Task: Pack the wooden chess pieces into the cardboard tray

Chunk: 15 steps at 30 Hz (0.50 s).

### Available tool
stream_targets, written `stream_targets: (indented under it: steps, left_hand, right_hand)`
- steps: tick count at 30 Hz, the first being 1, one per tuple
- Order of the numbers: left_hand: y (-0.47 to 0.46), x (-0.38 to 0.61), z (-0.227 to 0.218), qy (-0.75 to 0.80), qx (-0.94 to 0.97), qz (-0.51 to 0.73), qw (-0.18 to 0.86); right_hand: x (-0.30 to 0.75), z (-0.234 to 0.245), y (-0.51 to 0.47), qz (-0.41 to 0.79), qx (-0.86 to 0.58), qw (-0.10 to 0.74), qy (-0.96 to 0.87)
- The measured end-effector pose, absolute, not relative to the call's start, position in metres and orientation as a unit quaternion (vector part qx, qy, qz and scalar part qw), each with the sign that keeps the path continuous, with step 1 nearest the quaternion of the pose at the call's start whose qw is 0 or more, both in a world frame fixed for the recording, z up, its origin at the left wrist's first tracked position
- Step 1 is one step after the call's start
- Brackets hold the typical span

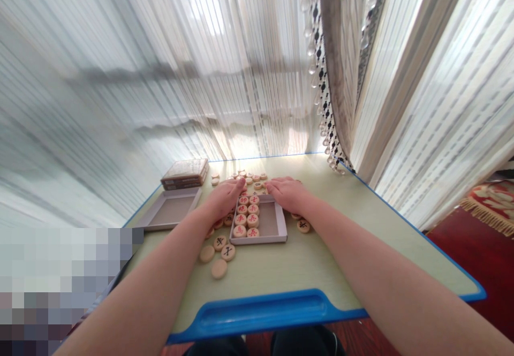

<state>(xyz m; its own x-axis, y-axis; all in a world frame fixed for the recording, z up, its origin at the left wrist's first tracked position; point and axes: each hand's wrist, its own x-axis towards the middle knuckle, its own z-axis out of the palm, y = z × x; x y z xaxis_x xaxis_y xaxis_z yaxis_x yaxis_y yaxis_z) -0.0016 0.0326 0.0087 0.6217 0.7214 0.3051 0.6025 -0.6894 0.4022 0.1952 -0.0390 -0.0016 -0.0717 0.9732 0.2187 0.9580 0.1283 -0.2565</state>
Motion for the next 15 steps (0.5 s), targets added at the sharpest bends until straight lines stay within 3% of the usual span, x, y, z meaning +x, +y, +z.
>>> stream_targets:
  steps: [15]
  left_hand:
    - [0.0295, -0.0029, 0.0148, 0.348, 0.918, 0.183, 0.05]
  right_hand:
    - [0.194, 0.0021, -0.0411, 0.028, -0.653, 0.156, -0.74]
